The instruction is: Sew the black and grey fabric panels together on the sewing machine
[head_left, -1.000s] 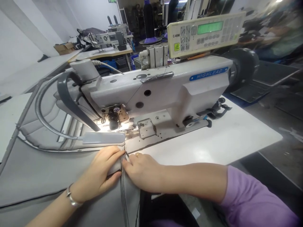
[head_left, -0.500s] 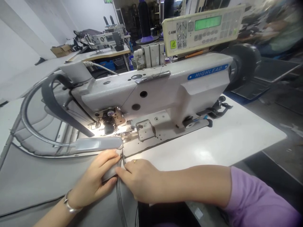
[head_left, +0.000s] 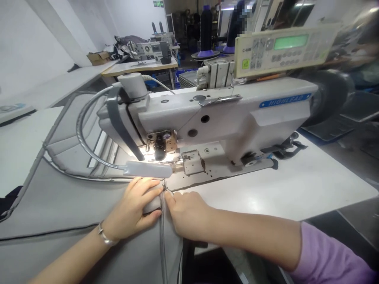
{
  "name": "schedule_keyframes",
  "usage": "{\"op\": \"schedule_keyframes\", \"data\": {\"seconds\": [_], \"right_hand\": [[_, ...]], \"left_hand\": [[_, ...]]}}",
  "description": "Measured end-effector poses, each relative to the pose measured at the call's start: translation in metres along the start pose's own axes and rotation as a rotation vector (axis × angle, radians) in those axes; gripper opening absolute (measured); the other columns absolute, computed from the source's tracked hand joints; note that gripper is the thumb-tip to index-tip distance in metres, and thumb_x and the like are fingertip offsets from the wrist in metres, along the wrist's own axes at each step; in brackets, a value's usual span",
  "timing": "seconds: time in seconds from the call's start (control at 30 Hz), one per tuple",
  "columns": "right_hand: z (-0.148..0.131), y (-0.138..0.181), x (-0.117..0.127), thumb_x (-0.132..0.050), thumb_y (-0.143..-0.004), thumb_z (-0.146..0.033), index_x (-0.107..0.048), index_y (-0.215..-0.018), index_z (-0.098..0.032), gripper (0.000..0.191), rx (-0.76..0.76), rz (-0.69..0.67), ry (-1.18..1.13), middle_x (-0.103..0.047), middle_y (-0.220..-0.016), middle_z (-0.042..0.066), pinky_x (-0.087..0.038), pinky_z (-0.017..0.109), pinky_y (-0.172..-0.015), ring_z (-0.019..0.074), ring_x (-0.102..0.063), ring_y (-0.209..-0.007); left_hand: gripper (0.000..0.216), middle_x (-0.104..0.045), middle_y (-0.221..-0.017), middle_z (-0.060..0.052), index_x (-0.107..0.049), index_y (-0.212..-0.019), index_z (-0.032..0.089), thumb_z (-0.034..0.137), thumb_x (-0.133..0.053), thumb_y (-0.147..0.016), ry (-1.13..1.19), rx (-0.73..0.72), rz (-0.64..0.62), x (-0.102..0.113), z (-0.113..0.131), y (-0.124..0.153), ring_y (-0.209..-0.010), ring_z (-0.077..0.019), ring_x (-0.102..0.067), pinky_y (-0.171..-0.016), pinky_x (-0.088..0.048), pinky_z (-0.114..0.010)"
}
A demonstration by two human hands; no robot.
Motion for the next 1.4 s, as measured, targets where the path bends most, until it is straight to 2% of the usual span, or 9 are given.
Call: {"op": "schedule_keyframes", "data": {"seconds": [0.13, 0.23, 0.43, 0.6, 0.83, 1.0, 1.13, 1.3, 1.4], "right_hand": [[0.002, -0.01, 0.004, -0.048, -0.078, -0.018, -0.047, -0.109, -0.007, 0.033, 0.004, 0.013, 0.016, -0.058, -0.081, 0.008, -0.026, 0.029, -0.041, 0.0172, -0.049, -0.057], [0.006, -0.017, 0.005, -0.049, -0.075, -0.017, -0.048, -0.106, -0.008, 0.033, -0.005, 0.035, -0.008, -0.058, -0.08, 0.008, -0.026, 0.03, -0.043, 0.0177, -0.05, -0.059], [0.014, -0.028, 0.006, -0.05, -0.076, -0.018, -0.05, -0.112, -0.008, 0.038, -0.098, 0.014, -0.029, -0.061, -0.086, 0.01, -0.033, 0.033, -0.049, 0.0218, -0.056, -0.066], [0.019, -0.041, 0.009, -0.052, -0.075, -0.02, -0.053, -0.105, -0.013, 0.031, -0.189, -0.046, -0.052, -0.063, -0.09, 0.01, -0.043, 0.034, -0.057, 0.0236, -0.059, -0.071], [0.026, -0.052, 0.018, -0.051, -0.073, -0.019, -0.055, -0.102, -0.014, 0.03, -0.233, -0.009, -0.053, -0.064, -0.096, 0.013, -0.047, 0.032, -0.06, 0.0234, -0.061, -0.075], [0.029, -0.054, 0.02, -0.049, -0.071, -0.02, -0.057, -0.102, -0.015, 0.033, -0.229, 0.032, -0.074, -0.062, -0.111, 0.014, -0.049, 0.035, -0.064, 0.027, -0.062, -0.085], [0.029, -0.054, 0.022, -0.048, -0.071, -0.02, -0.058, -0.101, -0.015, 0.032, -0.244, 0.036, -0.075, -0.064, -0.106, 0.013, -0.049, 0.036, -0.064, 0.0276, -0.062, -0.083], [0.027, -0.052, 0.024, -0.047, -0.072, -0.02, -0.057, -0.104, -0.016, 0.034, -0.247, 0.041, -0.068, -0.065, -0.102, 0.012, -0.048, 0.035, -0.065, 0.027, -0.062, -0.082], [0.027, -0.052, 0.023, -0.047, -0.074, -0.02, -0.055, -0.112, -0.017, 0.039, -0.254, 0.058, -0.057, -0.065, -0.104, 0.011, -0.047, 0.035, -0.066, 0.0256, -0.062, -0.082]], "left_hand": [[0.047, -0.051, -0.125, -0.012, -0.051, -0.123, 0.02, 0.043, -0.054, -0.083, 0.02, 0.045, -0.006, -0.005, -0.013, -0.001, -0.111, -0.029, -0.045, -0.092, -0.035, -0.043], [0.048, -0.055, -0.12, -0.011, -0.051, -0.125, 0.021, 0.046, -0.052, -0.084, 0.042, 0.065, -0.009, -0.009, -0.024, -0.003, -0.106, -0.0276, -0.049, -0.088, -0.037, -0.04], [0.045, -0.06, -0.116, -0.01, -0.057, -0.119, 0.021, 0.049, -0.044, -0.087, 0.079, 0.089, -0.051, -0.017, -0.041, -0.01, -0.103, -0.0277, -0.053, -0.087, -0.038, -0.041], [0.043, -0.062, -0.111, -0.009, -0.063, -0.109, 0.02, 0.051, -0.042, -0.086, 0.107, 0.111, -0.053, -0.018, -0.052, -0.016, -0.106, -0.0295, -0.05, -0.091, -0.04, -0.043], [0.043, -0.062, -0.106, -0.008, -0.062, -0.107, 0.02, 0.05, -0.039, -0.086, 0.031, 0.048, 0.02, -0.012, -0.062, -0.028, -0.103, -0.0292, -0.051, -0.1, -0.037, -0.047], [0.044, -0.063, -0.104, -0.008, -0.062, -0.107, 0.018, 0.049, -0.039, -0.087, 0.012, 0.035, 0.009, -0.014, -0.068, -0.033, -0.102, -0.0296, -0.053, -0.1, -0.037, -0.048], [0.046, -0.061, -0.113, -0.008, -0.058, -0.117, 0.018, 0.049, -0.041, -0.087, 0.026, 0.03, 0.036, -0.013, -0.068, -0.032, -0.109, -0.0301, -0.051, -0.1, -0.038, -0.047], [0.041, -0.061, -0.111, -0.008, -0.061, -0.107, 0.019, 0.047, -0.04, -0.086, 0.046, 0.043, 0.046, -0.008, -0.065, -0.035, -0.107, -0.03, -0.051, -0.098, -0.039, -0.046], [0.042, -0.06, -0.113, -0.009, -0.06, -0.109, 0.018, 0.047, -0.041, -0.086, 0.055, 0.035, 0.06, -0.006, -0.063, -0.035, -0.108, -0.0304, -0.05, -0.099, -0.038, -0.048]]}}
Point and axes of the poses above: each hand's wrist, its own y-axis away from the middle knuckle, its own x-axis out of the back of the hand, z = x × y, the point moved 5 cm from there along -y, towards the middle knuckle
